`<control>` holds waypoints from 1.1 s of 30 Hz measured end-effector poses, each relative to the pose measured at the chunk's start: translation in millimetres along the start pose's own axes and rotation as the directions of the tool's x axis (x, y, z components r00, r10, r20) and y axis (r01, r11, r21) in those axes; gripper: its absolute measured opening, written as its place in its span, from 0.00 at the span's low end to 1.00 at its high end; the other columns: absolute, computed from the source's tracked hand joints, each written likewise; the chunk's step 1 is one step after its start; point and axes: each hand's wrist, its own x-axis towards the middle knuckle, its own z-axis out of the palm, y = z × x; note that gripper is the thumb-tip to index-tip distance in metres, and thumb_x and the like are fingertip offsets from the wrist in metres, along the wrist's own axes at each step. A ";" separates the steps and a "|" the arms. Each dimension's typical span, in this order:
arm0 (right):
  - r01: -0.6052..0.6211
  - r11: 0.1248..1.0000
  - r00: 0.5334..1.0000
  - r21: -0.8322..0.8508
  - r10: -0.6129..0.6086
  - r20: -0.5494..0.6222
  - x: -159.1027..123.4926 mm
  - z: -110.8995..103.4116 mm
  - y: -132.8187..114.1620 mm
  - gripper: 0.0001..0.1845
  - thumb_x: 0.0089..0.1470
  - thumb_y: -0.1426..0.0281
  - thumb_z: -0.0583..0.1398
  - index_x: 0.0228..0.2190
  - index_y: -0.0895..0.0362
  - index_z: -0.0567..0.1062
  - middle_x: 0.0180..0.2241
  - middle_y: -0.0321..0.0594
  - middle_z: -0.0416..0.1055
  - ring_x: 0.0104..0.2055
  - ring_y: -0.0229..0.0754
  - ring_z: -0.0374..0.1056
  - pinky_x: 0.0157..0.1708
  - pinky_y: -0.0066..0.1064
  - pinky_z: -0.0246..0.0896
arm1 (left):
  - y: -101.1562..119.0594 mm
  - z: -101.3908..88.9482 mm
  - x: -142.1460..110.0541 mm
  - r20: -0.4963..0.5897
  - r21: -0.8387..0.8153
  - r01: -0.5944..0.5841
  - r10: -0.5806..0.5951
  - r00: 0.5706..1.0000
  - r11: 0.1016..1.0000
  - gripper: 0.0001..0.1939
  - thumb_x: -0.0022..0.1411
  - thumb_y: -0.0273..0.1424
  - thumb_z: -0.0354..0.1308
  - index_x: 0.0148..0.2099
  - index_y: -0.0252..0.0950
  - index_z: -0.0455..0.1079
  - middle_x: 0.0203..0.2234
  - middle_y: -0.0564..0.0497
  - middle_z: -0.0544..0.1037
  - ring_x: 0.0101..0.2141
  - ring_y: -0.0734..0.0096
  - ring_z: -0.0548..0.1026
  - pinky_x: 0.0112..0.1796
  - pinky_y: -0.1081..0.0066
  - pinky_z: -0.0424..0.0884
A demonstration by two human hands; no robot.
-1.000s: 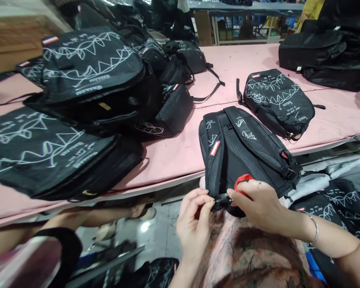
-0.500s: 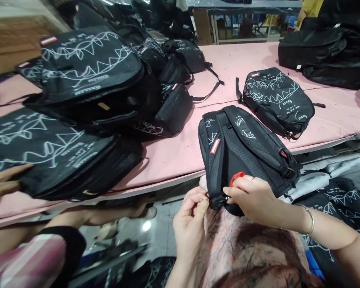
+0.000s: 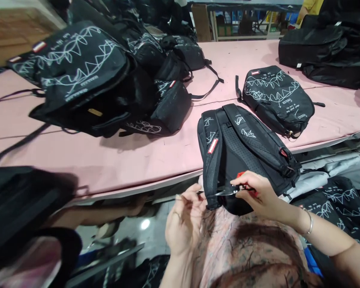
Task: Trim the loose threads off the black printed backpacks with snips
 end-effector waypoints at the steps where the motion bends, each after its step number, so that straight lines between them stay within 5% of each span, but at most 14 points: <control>1: -0.097 0.989 0.995 0.107 0.095 0.025 -2.6 5.2 2.0 0.14 0.51 0.71 0.57 0.42 0.59 0.66 0.36 0.36 0.67 0.37 0.32 0.62 0.37 0.23 0.56 | 1.8 0.9 1.8 -0.003 0.015 0.024 -0.024 1.000 1.000 0.23 0.46 0.46 0.61 0.28 0.29 0.65 0.40 0.46 0.67 0.29 0.74 0.68 0.28 0.72 0.69; 4: -0.282 0.940 0.957 0.191 0.261 0.131 -11.9 31.3 11.2 0.28 0.40 0.71 0.63 0.46 0.58 0.65 0.38 0.36 0.68 0.36 0.33 0.64 0.34 0.22 0.57 | 6.4 1.2 9.9 0.025 0.150 0.101 -0.106 0.994 0.984 0.26 0.44 0.45 0.63 0.41 0.31 0.65 0.39 0.44 0.69 0.30 0.74 0.68 0.28 0.75 0.68; 8: -0.232 0.970 0.966 -0.073 0.239 0.100 -20.6 66.4 26.2 0.15 0.42 0.75 0.57 0.36 0.58 0.71 0.32 0.35 0.70 0.33 0.36 0.65 0.30 0.25 0.53 | 16.1 -3.9 23.4 0.141 0.502 0.009 -0.092 0.986 0.865 0.27 0.46 0.45 0.62 0.42 0.30 0.62 0.31 0.47 0.68 0.29 0.75 0.66 0.28 0.76 0.66; 10: -0.151 0.956 0.976 -0.251 0.184 0.112 -21.8 75.6 30.7 0.09 0.42 0.73 0.57 0.31 0.58 0.70 0.28 0.35 0.68 0.31 0.37 0.63 0.29 0.26 0.50 | 24.0 -6.4 28.6 0.208 0.695 -0.115 -0.046 0.977 0.709 0.26 0.47 0.46 0.60 0.41 0.30 0.61 0.30 0.48 0.67 0.29 0.75 0.66 0.29 0.76 0.65; 14: 0.000 0.877 0.986 -0.480 0.079 0.144 -21.2 82.1 32.5 0.02 0.46 0.72 0.56 0.26 0.58 0.66 0.23 0.35 0.64 0.26 0.37 0.58 0.26 0.29 0.44 | 38.6 -7.0 33.0 0.272 0.945 -0.260 -0.036 0.962 0.196 0.23 0.48 0.48 0.58 0.36 0.33 0.60 0.25 0.53 0.69 0.25 0.75 0.67 0.28 0.74 0.62; 16: 0.037 0.852 0.994 -0.523 0.022 0.106 -21.0 84.3 31.8 0.03 0.48 0.73 0.55 0.24 0.58 0.65 0.22 0.35 0.62 0.25 0.37 0.57 0.25 0.29 0.41 | 39.8 -7.0 33.7 0.270 0.961 -0.264 -0.065 0.961 0.082 0.23 0.48 0.48 0.57 0.36 0.34 0.59 0.24 0.54 0.70 0.23 0.75 0.67 0.27 0.73 0.61; 18: 0.042 0.839 0.998 -0.543 -0.015 0.053 -21.2 86.8 31.0 0.06 0.50 0.73 0.54 0.23 0.58 0.63 0.21 0.36 0.60 0.24 0.37 0.56 0.25 0.30 0.40 | 35.4 -8.1 34.4 0.271 0.953 -0.259 -0.060 0.961 0.160 0.22 0.50 0.45 0.57 0.40 0.35 0.58 0.24 0.54 0.71 0.23 0.74 0.68 0.27 0.74 0.62; 22: -0.026 0.873 0.999 -0.487 0.005 -0.044 -22.3 85.8 27.3 0.08 0.52 0.71 0.54 0.22 0.59 0.64 0.21 0.37 0.61 0.26 0.37 0.57 0.27 0.30 0.42 | 20.2 -9.7 35.7 0.195 0.744 -0.179 0.047 0.980 0.644 0.25 0.52 0.38 0.56 0.49 0.34 0.54 0.25 0.51 0.71 0.24 0.73 0.70 0.28 0.74 0.65; 24: -0.062 0.945 0.998 -0.322 0.063 -0.007 -23.3 79.0 24.5 0.01 0.48 0.74 0.56 0.28 0.58 0.67 0.25 0.35 0.65 0.30 0.36 0.60 0.29 0.28 0.47 | 16.3 -8.3 36.1 0.090 0.517 -0.100 0.062 0.994 0.850 0.26 0.50 0.35 0.58 0.50 0.34 0.54 0.23 0.52 0.70 0.23 0.74 0.69 0.27 0.76 0.65; 25: -0.090 0.971 0.996 -0.222 0.094 0.008 -23.8 74.0 23.2 0.07 0.46 0.74 0.58 0.32 0.57 0.67 0.28 0.34 0.66 0.31 0.35 0.60 0.31 0.26 0.49 | 15.8 -7.1 36.5 0.042 0.408 -0.051 0.037 0.998 0.912 0.27 0.49 0.33 0.59 0.50 0.34 0.55 0.23 0.52 0.70 0.23 0.75 0.69 0.25 0.77 0.64; 28: -0.122 0.992 0.992 -0.043 0.121 -0.028 -23.1 56.1 21.9 0.17 0.48 0.66 0.60 0.40 0.58 0.65 0.35 0.37 0.66 0.35 0.36 0.60 0.35 0.26 0.52 | 17.4 -3.6 38.3 0.000 0.206 0.115 -0.117 0.993 0.972 0.30 0.43 0.28 0.61 0.49 0.32 0.56 0.25 0.48 0.72 0.23 0.74 0.70 0.21 0.81 0.61; 33: 0.044 0.975 0.983 -0.219 -0.082 -0.167 -10.0 35.8 27.7 0.08 0.56 0.68 0.53 0.36 0.60 0.66 0.32 0.40 0.65 0.36 0.38 0.58 0.35 0.29 0.52 | 17.4 -2.6 41.3 0.029 0.175 0.224 -0.232 0.972 0.959 0.32 0.42 0.26 0.61 0.51 0.31 0.56 0.29 0.42 0.74 0.28 0.67 0.74 0.24 0.78 0.67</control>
